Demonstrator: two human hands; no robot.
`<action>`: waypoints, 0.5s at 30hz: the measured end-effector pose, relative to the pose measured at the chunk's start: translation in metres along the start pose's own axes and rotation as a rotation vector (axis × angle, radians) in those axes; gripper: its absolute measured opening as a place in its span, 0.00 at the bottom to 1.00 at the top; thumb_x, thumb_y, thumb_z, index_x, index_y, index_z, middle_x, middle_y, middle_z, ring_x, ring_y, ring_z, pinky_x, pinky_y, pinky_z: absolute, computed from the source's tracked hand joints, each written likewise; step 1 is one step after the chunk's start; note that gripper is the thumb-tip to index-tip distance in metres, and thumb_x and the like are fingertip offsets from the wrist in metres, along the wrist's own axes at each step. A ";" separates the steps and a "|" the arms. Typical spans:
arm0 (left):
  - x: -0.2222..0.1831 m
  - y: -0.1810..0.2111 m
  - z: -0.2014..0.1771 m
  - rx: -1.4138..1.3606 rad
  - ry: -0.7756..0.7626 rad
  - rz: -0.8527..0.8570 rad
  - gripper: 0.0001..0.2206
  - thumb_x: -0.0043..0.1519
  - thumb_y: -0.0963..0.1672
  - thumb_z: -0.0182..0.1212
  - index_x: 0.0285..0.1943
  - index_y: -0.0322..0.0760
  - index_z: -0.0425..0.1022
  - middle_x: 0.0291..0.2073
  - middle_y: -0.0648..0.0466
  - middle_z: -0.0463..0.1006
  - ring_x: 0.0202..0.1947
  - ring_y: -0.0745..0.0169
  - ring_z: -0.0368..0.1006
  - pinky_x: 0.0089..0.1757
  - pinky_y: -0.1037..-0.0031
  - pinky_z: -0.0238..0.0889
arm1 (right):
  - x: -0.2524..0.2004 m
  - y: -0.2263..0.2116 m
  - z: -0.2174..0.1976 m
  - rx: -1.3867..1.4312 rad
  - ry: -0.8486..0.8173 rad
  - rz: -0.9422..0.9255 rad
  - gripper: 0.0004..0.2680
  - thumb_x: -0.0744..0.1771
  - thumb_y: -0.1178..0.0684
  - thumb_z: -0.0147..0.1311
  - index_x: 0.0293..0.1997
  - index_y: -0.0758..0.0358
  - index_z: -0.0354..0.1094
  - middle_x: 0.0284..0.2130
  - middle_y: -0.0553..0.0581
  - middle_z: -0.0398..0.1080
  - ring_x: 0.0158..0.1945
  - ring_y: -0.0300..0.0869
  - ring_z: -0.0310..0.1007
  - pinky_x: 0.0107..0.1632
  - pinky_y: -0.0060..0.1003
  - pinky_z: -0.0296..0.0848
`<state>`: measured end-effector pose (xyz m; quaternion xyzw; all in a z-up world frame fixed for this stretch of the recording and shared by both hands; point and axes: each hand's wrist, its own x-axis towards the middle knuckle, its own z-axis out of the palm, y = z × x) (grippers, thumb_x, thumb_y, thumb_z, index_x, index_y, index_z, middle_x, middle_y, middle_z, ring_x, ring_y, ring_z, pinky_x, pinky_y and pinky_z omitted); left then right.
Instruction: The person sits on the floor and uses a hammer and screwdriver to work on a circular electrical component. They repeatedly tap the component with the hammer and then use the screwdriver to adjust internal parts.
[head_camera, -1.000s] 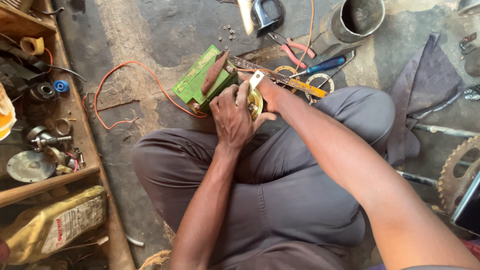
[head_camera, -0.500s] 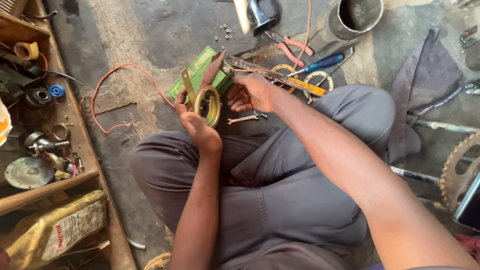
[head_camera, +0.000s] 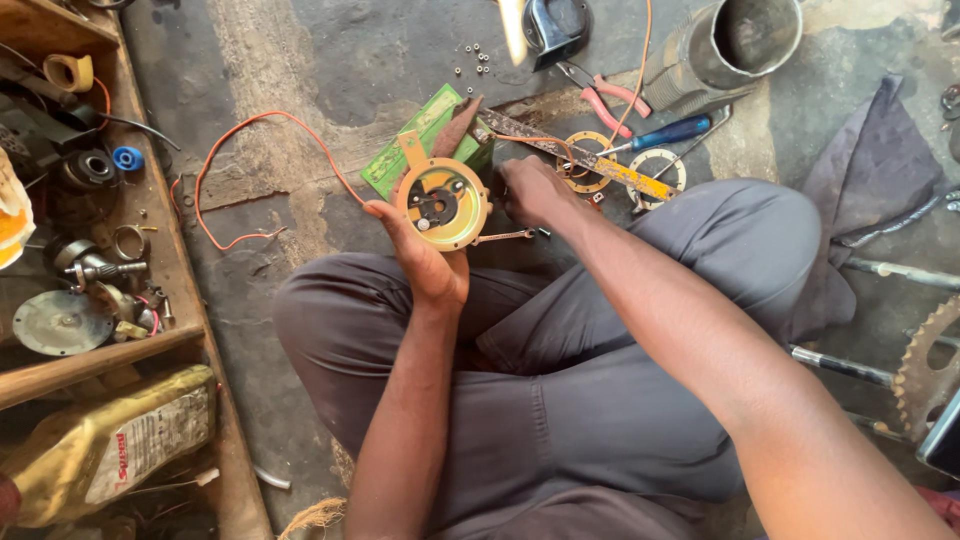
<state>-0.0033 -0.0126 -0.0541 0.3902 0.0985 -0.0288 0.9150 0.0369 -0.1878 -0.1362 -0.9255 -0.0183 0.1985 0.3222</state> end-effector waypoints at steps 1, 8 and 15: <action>-0.001 0.001 0.000 -0.002 -0.018 0.003 0.37 0.70 0.63 0.39 0.71 0.29 0.59 0.54 0.42 0.75 0.49 0.45 0.77 0.48 0.52 0.77 | -0.002 -0.005 -0.003 -0.011 -0.012 0.023 0.07 0.62 0.54 0.62 0.38 0.65 0.74 0.34 0.73 0.74 0.42 0.65 0.76 0.43 0.55 0.74; -0.006 0.009 0.003 -0.142 -0.061 -0.168 0.36 0.67 0.62 0.42 0.71 0.33 0.59 0.52 0.40 0.77 0.47 0.39 0.80 0.47 0.55 0.77 | -0.005 -0.018 -0.012 -0.115 -0.002 0.000 0.08 0.61 0.55 0.61 0.38 0.65 0.72 0.33 0.73 0.74 0.40 0.67 0.75 0.40 0.56 0.75; -0.003 0.018 0.005 -0.396 -0.109 -0.254 0.37 0.68 0.62 0.44 0.71 0.28 0.62 0.53 0.33 0.77 0.46 0.38 0.80 0.44 0.59 0.79 | -0.008 -0.021 -0.019 0.079 -0.018 -0.030 0.10 0.61 0.55 0.61 0.45 0.60 0.71 0.33 0.68 0.75 0.37 0.64 0.77 0.39 0.54 0.75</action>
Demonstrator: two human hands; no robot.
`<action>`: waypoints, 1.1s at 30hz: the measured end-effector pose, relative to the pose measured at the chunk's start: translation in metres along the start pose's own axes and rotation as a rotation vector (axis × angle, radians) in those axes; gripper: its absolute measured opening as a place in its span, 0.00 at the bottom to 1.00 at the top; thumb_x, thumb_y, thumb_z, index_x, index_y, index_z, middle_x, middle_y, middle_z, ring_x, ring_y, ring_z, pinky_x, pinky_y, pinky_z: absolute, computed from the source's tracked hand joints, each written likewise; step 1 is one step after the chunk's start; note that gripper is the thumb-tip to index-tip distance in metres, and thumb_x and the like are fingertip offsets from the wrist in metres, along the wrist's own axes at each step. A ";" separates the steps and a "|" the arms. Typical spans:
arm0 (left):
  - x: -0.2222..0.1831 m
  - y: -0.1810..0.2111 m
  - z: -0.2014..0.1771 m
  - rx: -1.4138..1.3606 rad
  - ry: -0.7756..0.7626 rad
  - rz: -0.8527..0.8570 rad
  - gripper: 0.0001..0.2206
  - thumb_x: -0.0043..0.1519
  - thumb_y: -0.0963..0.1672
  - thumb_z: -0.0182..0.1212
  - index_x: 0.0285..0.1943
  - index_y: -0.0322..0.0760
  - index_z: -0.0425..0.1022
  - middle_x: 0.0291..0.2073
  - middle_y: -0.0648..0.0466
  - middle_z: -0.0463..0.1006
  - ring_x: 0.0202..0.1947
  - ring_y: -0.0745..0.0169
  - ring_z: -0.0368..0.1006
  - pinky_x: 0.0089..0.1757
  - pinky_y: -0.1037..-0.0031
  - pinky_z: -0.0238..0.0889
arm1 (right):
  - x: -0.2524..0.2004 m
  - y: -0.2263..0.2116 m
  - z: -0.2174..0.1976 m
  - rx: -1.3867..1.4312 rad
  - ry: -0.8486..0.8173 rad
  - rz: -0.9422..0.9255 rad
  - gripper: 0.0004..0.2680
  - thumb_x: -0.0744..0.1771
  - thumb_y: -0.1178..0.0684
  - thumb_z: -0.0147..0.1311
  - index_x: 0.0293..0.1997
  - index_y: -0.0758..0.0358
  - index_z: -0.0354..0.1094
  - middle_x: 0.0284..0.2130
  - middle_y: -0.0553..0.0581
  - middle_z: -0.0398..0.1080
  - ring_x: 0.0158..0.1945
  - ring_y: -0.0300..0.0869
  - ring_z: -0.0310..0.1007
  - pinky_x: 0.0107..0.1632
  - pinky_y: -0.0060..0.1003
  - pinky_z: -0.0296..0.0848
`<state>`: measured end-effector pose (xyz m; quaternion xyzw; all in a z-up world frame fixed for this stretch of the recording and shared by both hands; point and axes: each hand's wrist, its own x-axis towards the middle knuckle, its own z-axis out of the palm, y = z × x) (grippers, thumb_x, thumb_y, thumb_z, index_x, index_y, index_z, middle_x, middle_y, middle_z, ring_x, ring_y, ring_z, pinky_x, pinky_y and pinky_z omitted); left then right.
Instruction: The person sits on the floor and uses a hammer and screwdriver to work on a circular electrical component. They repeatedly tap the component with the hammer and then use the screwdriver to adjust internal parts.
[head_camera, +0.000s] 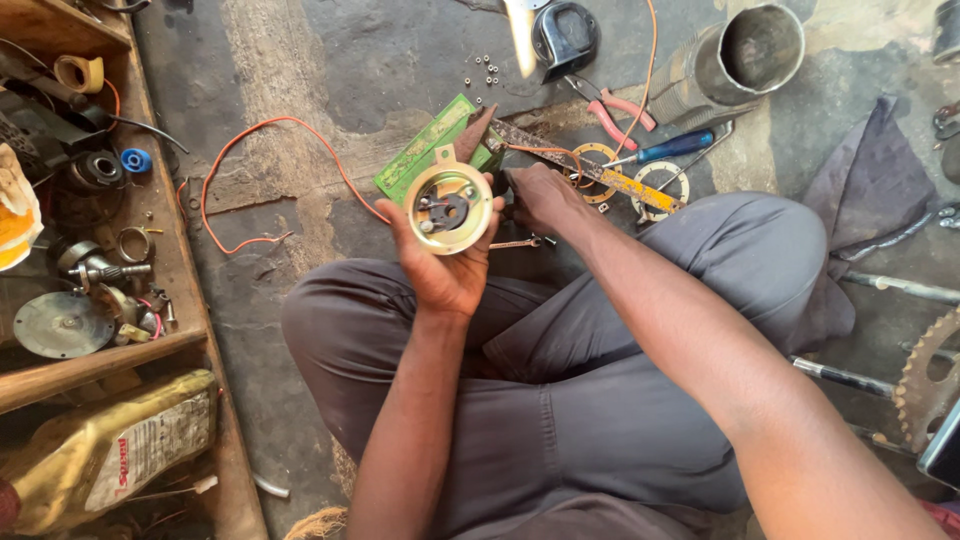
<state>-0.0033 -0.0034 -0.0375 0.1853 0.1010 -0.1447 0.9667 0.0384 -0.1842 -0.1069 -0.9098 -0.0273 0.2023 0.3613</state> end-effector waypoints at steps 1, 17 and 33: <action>0.000 0.003 0.000 -0.071 -0.015 -0.020 0.38 0.68 0.62 0.44 0.71 0.26 0.62 0.53 0.30 0.77 0.45 0.37 0.80 0.44 0.59 0.79 | 0.000 -0.003 -0.002 0.021 -0.020 0.021 0.10 0.61 0.55 0.61 0.44 0.59 0.72 0.32 0.67 0.76 0.37 0.62 0.78 0.39 0.52 0.75; 0.002 0.031 0.004 0.027 0.110 0.087 0.32 0.69 0.60 0.46 0.73 0.38 0.64 0.48 0.44 0.79 0.41 0.46 0.79 0.38 0.60 0.76 | -0.005 0.002 -0.154 -0.333 0.077 0.019 0.07 0.66 0.49 0.62 0.45 0.56 0.79 0.32 0.62 0.78 0.32 0.54 0.79 0.41 0.46 0.76; 0.000 0.035 0.003 0.004 0.170 0.089 0.31 0.69 0.60 0.45 0.72 0.39 0.65 0.46 0.45 0.79 0.40 0.47 0.79 0.38 0.58 0.75 | 0.021 0.081 -0.085 -1.060 -0.299 0.041 0.07 0.64 0.58 0.52 0.35 0.59 0.80 0.72 0.50 0.55 0.72 0.44 0.56 0.52 0.43 0.76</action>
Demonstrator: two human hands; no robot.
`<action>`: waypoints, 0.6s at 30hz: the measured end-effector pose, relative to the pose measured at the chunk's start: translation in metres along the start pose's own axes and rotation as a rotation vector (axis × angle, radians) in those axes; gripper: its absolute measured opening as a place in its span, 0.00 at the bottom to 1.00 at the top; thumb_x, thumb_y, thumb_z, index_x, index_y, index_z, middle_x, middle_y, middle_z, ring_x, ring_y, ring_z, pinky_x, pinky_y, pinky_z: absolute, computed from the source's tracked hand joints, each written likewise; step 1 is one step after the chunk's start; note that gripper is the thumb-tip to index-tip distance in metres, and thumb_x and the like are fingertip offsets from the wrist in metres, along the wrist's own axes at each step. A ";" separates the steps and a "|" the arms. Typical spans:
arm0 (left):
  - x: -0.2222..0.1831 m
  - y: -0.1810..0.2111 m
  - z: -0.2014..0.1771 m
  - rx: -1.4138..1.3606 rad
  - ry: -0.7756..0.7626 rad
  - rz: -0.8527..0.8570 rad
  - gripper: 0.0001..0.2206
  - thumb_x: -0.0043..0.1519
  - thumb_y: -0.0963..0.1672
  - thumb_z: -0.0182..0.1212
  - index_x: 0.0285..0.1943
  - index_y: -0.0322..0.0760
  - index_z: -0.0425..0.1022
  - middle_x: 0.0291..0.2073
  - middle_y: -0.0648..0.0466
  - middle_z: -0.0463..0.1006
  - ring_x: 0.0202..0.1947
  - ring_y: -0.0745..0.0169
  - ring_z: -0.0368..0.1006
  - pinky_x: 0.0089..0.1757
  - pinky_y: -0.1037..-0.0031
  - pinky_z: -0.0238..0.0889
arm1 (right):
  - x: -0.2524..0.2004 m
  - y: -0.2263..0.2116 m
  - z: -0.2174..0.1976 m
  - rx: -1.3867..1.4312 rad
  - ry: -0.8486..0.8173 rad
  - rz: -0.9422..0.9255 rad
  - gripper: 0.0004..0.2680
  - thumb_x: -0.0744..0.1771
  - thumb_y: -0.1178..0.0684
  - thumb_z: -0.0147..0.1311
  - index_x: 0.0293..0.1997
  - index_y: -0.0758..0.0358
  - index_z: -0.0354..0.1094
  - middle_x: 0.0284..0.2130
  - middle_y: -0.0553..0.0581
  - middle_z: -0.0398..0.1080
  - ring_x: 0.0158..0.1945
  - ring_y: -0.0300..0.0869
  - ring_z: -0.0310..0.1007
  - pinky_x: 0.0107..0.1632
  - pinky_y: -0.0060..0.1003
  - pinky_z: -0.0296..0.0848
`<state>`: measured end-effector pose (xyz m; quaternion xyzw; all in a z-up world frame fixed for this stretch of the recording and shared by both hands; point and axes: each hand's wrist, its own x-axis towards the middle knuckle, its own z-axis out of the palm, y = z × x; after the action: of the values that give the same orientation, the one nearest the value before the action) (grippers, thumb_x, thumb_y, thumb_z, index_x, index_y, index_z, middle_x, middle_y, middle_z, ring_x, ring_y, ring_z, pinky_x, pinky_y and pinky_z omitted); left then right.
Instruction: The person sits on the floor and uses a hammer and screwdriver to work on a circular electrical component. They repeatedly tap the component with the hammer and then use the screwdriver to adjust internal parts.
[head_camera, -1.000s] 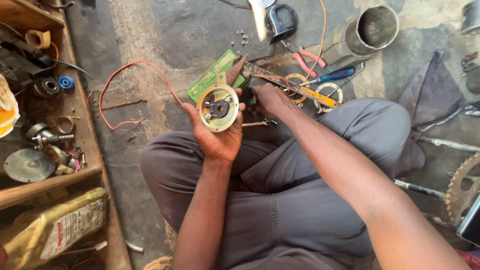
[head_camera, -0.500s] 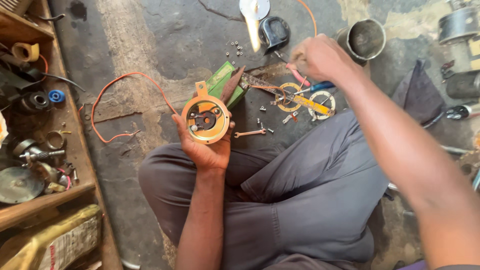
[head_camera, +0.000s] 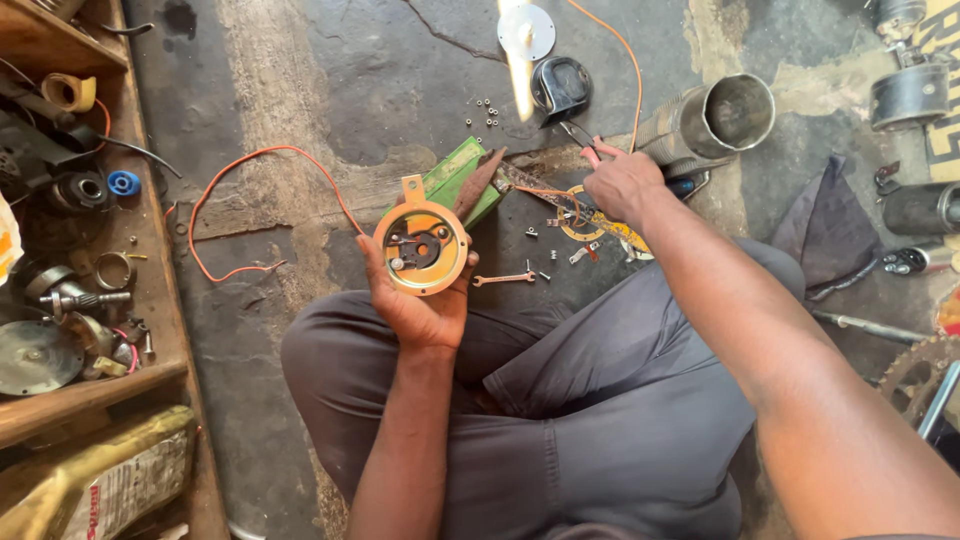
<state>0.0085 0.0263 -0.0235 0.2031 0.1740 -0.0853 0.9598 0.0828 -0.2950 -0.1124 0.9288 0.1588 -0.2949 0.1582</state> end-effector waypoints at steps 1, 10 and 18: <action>0.000 0.000 0.000 0.003 -0.006 0.002 0.31 0.69 0.60 0.46 0.73 0.40 0.65 0.46 0.45 0.79 0.41 0.48 0.79 0.38 0.59 0.75 | -0.001 -0.001 -0.002 -0.023 0.002 -0.003 0.07 0.64 0.57 0.53 0.34 0.58 0.81 0.73 0.51 0.54 0.73 0.45 0.56 0.54 0.41 0.75; -0.001 0.000 0.002 0.000 -0.013 0.008 0.31 0.69 0.59 0.46 0.73 0.40 0.64 0.47 0.45 0.79 0.41 0.48 0.79 0.38 0.58 0.76 | -0.001 -0.008 -0.017 0.274 0.073 -0.025 0.09 0.60 0.48 0.59 0.36 0.61 0.79 0.45 0.65 0.75 0.67 0.51 0.60 0.66 0.47 0.56; -0.002 -0.003 0.003 0.029 -0.005 0.006 0.31 0.69 0.60 0.46 0.73 0.41 0.63 0.48 0.45 0.79 0.41 0.48 0.79 0.38 0.59 0.75 | 0.012 -0.002 0.009 0.225 -0.054 -0.008 0.08 0.62 0.50 0.55 0.33 0.60 0.79 0.36 0.64 0.79 0.53 0.50 0.78 0.73 0.38 0.56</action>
<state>0.0074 0.0225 -0.0214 0.2171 0.1698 -0.0856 0.9574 0.0873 -0.2938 -0.1271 0.9318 0.1238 -0.3366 0.0559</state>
